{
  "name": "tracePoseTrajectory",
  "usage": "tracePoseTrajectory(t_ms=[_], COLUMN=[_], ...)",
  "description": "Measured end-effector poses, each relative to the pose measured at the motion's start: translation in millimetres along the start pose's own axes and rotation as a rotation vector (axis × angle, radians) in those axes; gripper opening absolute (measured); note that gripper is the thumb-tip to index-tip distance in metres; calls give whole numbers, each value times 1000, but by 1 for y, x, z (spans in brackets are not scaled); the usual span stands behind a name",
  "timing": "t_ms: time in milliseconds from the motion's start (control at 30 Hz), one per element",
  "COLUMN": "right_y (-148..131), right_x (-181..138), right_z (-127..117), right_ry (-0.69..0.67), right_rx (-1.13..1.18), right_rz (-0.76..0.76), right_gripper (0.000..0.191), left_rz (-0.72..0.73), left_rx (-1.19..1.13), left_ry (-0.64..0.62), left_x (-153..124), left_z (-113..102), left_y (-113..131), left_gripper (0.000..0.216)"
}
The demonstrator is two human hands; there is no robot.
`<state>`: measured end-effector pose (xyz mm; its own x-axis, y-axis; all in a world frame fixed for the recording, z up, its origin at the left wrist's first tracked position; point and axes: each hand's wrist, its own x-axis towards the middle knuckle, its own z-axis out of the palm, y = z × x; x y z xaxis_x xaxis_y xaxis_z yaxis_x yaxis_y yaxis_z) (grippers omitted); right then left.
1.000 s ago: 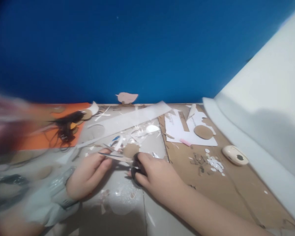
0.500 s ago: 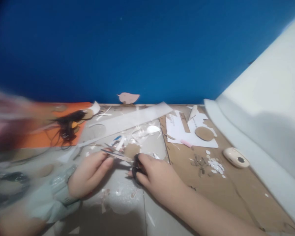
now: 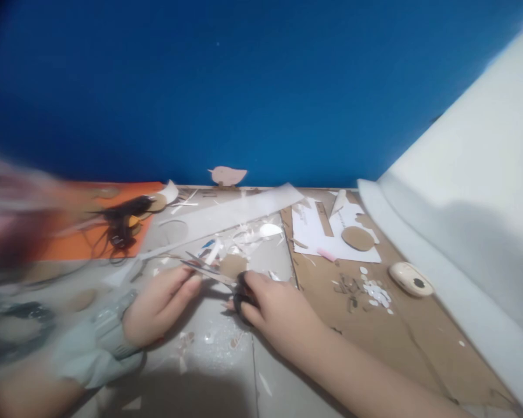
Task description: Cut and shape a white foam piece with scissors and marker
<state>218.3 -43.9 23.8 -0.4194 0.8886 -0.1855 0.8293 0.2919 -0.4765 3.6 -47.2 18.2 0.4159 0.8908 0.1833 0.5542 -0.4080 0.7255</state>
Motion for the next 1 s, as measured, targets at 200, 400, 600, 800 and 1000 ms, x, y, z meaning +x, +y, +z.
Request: tracePoseTrajectory(t_ms=[200, 400, 600, 800, 1000], right_y=[0, -1, -1, -1, 0], right_x=[0, 0, 1, 0, 1], right_z=[-1, 0, 0, 0, 1], right_ry=[-3, 4, 0, 3, 9], right_rx=[-18, -9, -15, 2, 5], right_rz=[15, 15, 23, 12, 11], right_gripper=[28, 25, 21, 23, 19], left_rz=[28, 26, 26, 63, 63], left_rx=[8, -24, -1, -7, -5], left_ry=[6, 17, 29, 36, 38], left_x=[0, 1, -1, 1, 2], left_z=[0, -2, -1, 0, -1], left_y=[0, 1, 0, -2, 0], left_gripper=[29, 28, 29, 26, 25])
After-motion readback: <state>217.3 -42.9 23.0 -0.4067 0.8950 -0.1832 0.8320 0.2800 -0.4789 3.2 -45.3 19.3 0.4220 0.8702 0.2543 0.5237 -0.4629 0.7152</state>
